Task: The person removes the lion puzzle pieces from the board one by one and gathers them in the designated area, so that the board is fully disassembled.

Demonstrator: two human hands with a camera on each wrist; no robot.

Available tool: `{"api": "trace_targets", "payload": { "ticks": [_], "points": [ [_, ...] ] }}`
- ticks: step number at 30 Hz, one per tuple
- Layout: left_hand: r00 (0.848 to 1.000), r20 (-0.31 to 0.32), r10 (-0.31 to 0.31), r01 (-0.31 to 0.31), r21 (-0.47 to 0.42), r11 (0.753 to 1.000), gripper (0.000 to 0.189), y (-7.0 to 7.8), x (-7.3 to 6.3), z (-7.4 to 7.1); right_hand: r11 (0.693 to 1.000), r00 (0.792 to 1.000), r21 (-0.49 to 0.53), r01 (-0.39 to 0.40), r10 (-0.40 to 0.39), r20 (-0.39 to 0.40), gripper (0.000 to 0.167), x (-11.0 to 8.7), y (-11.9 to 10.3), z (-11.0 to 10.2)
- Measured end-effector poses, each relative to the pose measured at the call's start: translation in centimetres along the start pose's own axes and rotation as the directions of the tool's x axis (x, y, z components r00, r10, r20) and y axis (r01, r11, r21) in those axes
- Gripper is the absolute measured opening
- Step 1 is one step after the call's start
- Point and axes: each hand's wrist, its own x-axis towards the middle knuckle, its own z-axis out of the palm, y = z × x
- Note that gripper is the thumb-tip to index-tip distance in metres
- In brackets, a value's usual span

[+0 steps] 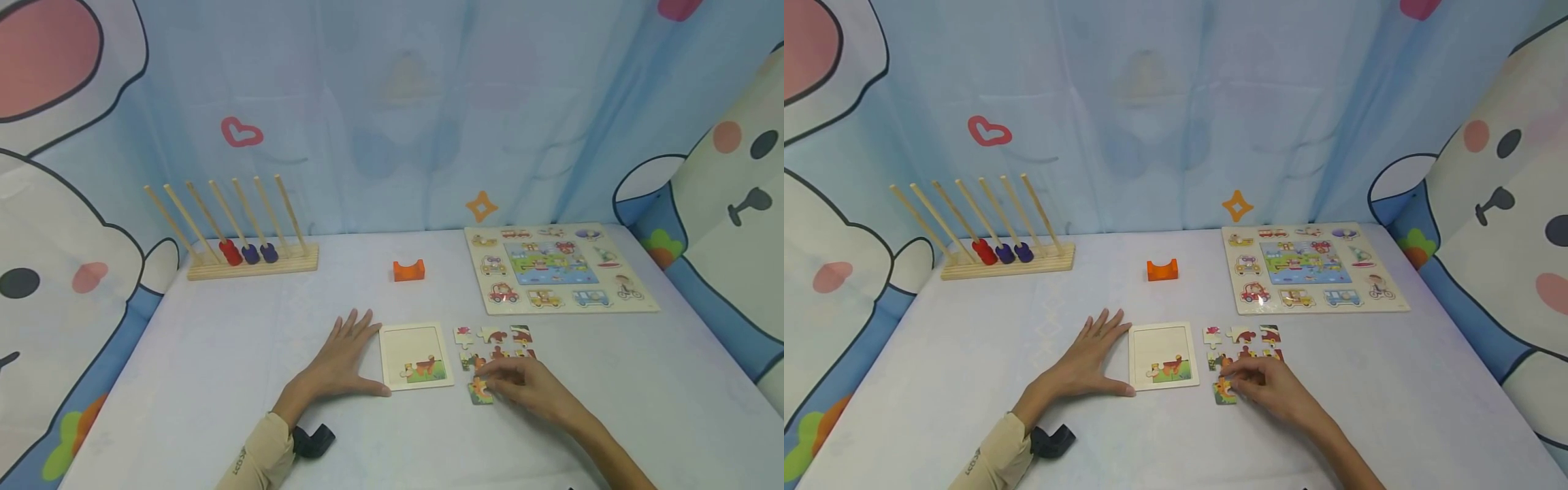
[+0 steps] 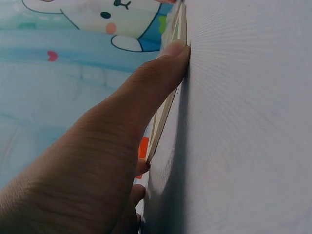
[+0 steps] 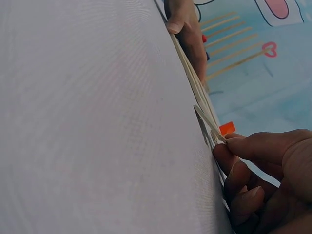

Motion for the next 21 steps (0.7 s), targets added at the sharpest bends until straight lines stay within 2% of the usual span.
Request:
{"api": "trace_targets", "payload": {
  "ticks": [21],
  "points": [
    [1.0, -0.006, 0.001, -0.001, 0.004, 1.0, 0.112, 0.12, -0.04, -0.05, 0.999, 0.999, 0.013, 0.037, -0.037, -0.029, 0.015, -0.18, 0.05, 0.23]
  ]
}}
